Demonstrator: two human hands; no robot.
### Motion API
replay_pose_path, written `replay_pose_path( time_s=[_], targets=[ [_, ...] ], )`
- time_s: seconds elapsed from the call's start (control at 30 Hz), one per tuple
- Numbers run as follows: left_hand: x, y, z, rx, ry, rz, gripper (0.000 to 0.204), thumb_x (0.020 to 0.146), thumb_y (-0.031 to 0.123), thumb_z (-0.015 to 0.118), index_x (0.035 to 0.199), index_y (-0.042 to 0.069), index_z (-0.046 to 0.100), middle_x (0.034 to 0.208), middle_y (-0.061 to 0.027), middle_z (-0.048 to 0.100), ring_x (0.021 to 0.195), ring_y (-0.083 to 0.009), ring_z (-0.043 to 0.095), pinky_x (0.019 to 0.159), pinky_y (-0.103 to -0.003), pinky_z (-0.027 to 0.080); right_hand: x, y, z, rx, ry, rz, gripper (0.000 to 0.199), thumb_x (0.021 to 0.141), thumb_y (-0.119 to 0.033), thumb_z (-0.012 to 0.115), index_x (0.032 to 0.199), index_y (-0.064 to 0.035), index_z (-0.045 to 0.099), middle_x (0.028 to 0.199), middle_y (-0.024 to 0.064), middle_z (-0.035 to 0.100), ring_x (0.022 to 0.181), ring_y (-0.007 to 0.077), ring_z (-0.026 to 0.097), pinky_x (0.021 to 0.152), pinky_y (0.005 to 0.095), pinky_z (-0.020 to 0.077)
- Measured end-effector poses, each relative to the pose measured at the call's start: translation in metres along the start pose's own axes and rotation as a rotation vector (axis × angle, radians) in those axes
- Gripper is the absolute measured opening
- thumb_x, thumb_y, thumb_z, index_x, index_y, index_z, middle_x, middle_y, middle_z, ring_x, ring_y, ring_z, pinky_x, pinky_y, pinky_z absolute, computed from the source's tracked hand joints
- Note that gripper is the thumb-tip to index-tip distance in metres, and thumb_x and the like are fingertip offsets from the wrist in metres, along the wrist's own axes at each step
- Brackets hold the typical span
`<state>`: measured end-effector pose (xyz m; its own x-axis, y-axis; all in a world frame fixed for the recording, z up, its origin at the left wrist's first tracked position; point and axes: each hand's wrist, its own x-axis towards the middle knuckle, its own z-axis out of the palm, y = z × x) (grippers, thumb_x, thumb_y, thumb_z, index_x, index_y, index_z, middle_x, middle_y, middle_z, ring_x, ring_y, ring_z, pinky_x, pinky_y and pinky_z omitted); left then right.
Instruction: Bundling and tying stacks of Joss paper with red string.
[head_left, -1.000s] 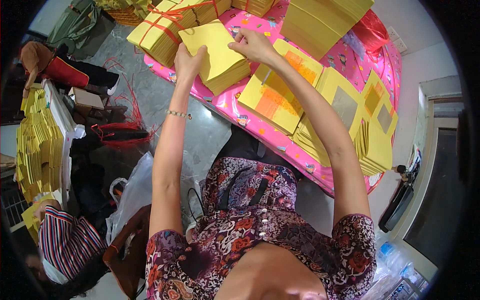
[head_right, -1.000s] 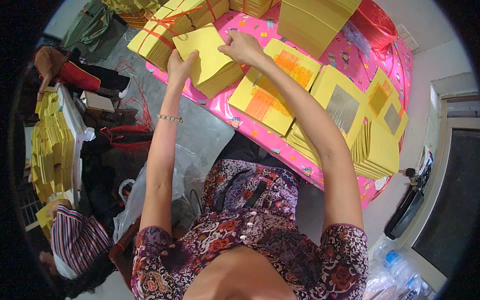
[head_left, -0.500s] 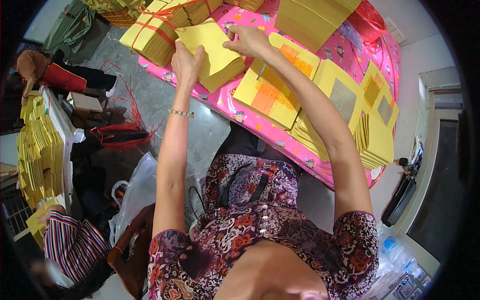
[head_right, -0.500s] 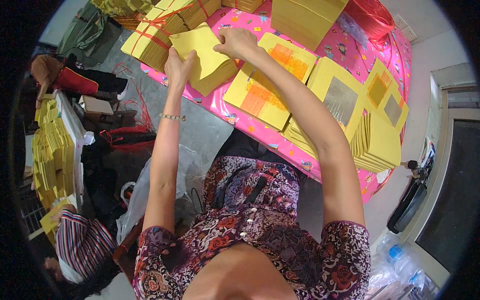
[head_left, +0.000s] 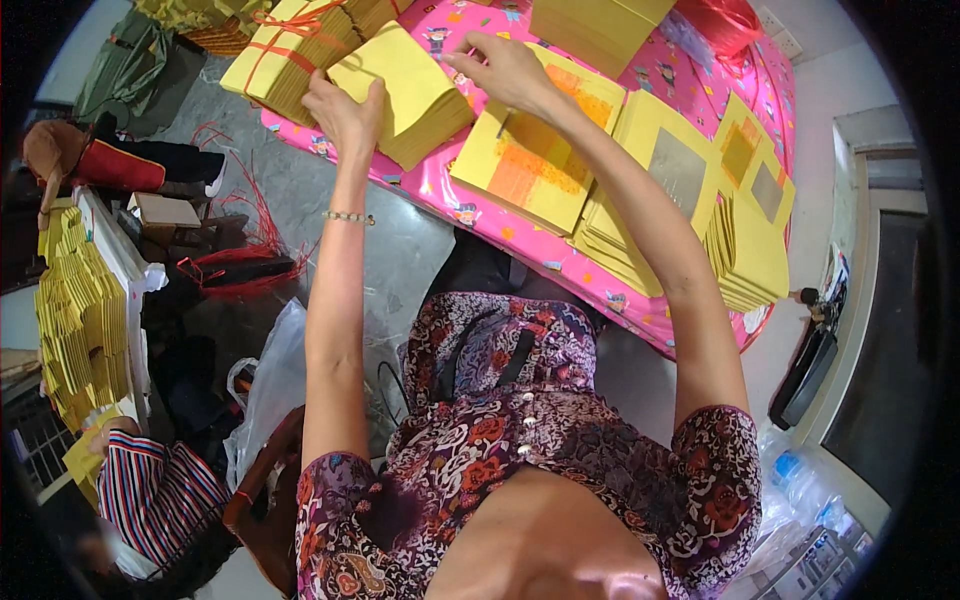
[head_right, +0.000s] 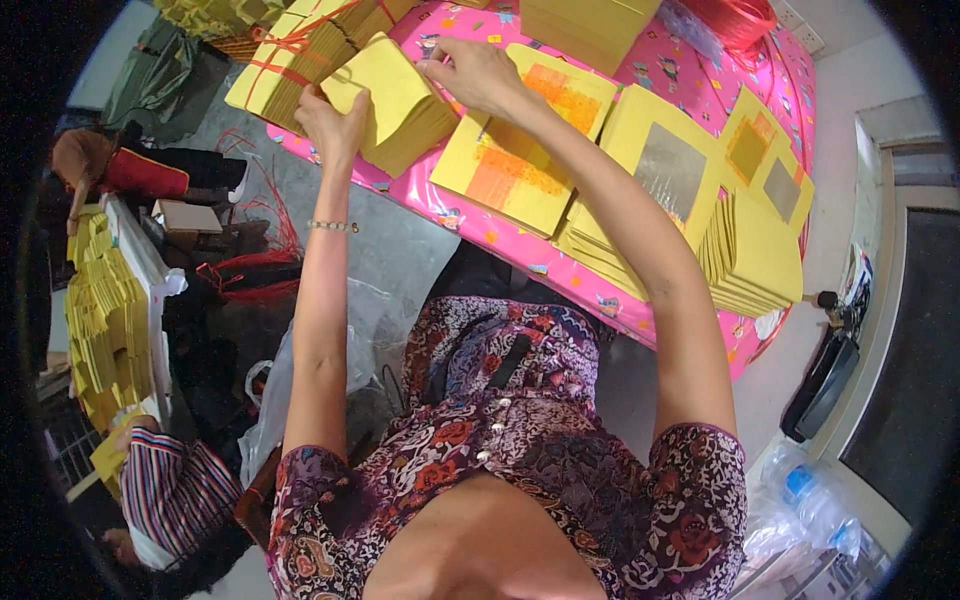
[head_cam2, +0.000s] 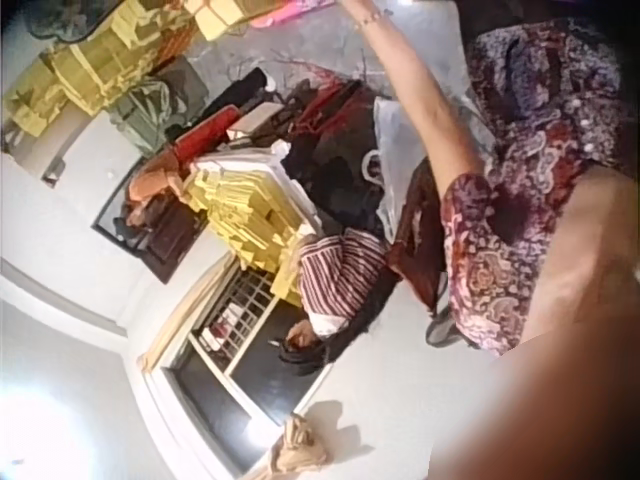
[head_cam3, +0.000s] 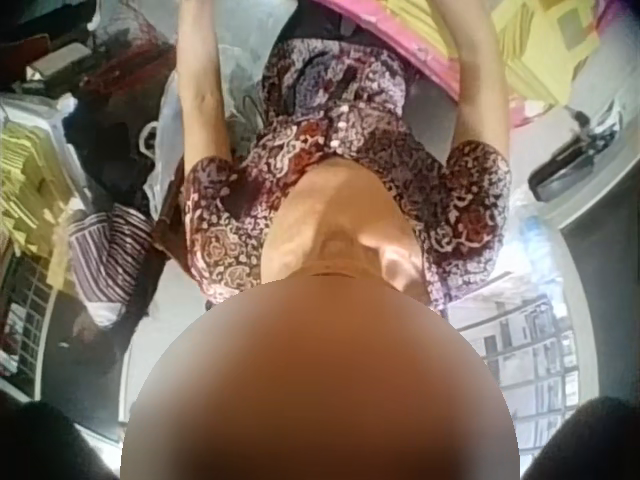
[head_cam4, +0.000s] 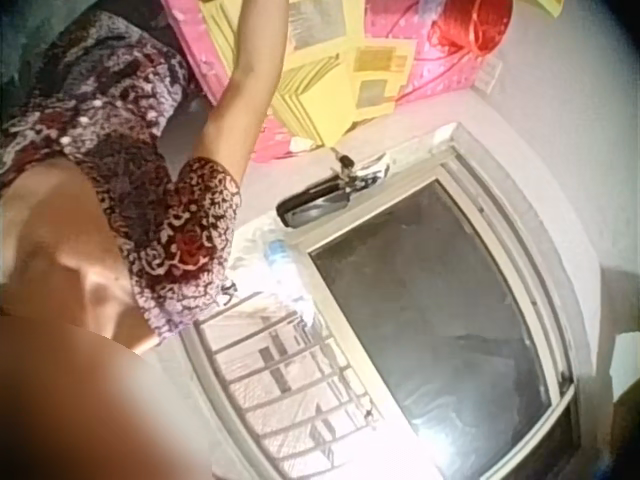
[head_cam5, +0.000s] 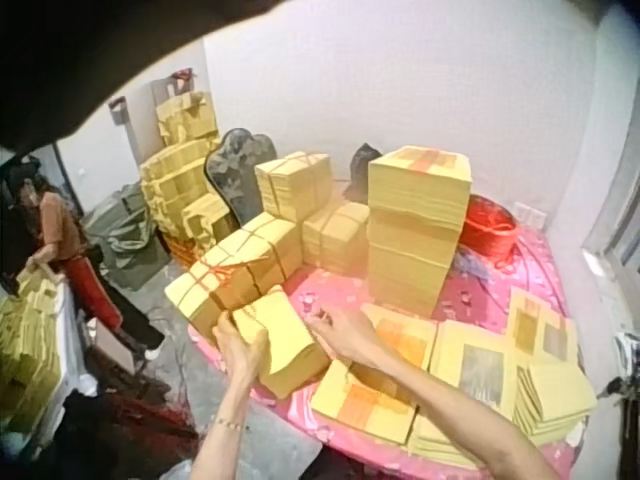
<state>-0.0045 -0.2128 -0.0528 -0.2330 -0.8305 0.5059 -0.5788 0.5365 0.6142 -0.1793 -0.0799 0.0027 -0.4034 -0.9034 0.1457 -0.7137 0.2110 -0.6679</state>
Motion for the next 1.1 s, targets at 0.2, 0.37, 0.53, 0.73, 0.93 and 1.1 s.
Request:
replay_pose_path(
  time_s=[0.2,0.37,0.53,0.73,0.93,1.1],
  targets=[
    [0.003,0.0,-0.005,0.139,-0.057,0.068,0.049,0.072,0.036,0.07,0.112,0.011,0.057,0.107,-0.023,0.05,0.105,-0.0394,0.043,0.092,-0.047,0.035,-0.093,-0.006,-0.052,-0.084,-0.068,-0.105,0.028,0.083,-0.031,0.061,0.087,-0.0033,0.06,0.075,0.0126,0.062,0.07,0.0269,0.061,0.064,0.0366,0.0475],
    [0.002,0.007,-0.011,0.128,-0.141,0.095,0.027,0.078,0.027,0.063,0.101,0.013,0.064,0.107,-0.0201,0.051,0.103,-0.0378,0.043,0.089,-0.044,0.037,-0.168,0.001,-0.047,-0.234,-0.108,-0.08,0.029,0.075,-0.028,0.068,0.082,-0.0026,0.057,0.074,0.0127,0.061,0.071,0.0316,0.06,0.064,0.0418,0.0472],
    [-0.003,0.02,-0.02,0.111,0.009,0.16,0.022,0.082,0.019,0.058,0.101,0.011,0.063,0.107,-0.0173,0.053,0.102,-0.0363,0.044,0.088,-0.042,0.037,-0.197,0.001,-0.035,-0.362,0.017,-0.222,0.029,0.072,-0.026,0.071,0.086,-0.005,0.056,0.079,0.0102,0.055,0.076,0.0288,0.056,0.066,0.0393,0.045],
    [-0.048,0.081,-0.06,-0.504,-0.387,0.256,0.018,0.08,0.01,0.064,0.098,0.007,0.064,0.1,-0.0061,0.06,0.099,-0.0228,0.051,0.083,-0.035,0.042,-0.198,0.009,-0.033,-0.367,0.05,-0.263,0.021,0.074,-0.023,0.068,0.081,-0.0058,0.058,0.075,0.0087,0.055,0.073,0.0265,0.057,0.065,0.0383,0.0448],
    [-0.084,0.088,-0.063,-0.338,-0.802,0.696,0.031,0.068,0.02,0.074,0.095,0.009,0.064,0.095,-0.0072,0.058,0.096,-0.0261,0.052,0.083,-0.036,0.043,-0.192,0.011,-0.039,-0.303,0.008,-0.242,0.018,0.078,-0.022,0.063,0.072,-0.0056,0.062,0.068,0.0081,0.056,0.068,0.0266,0.058,0.062,0.0393,0.0452],
    [-0.087,0.08,-0.055,-0.267,-0.819,0.716,0.024,0.071,0.016,0.072,0.093,0.011,0.065,0.094,-0.0044,0.059,0.095,-0.0247,0.052,0.084,-0.035,0.042,-0.187,0.014,-0.041,-0.273,-0.042,-0.191,0.02,0.08,-0.023,0.061,0.073,-0.0052,0.063,0.069,0.0094,0.058,0.067,0.0297,0.059,0.06,0.0419,0.0464]
  ],
)
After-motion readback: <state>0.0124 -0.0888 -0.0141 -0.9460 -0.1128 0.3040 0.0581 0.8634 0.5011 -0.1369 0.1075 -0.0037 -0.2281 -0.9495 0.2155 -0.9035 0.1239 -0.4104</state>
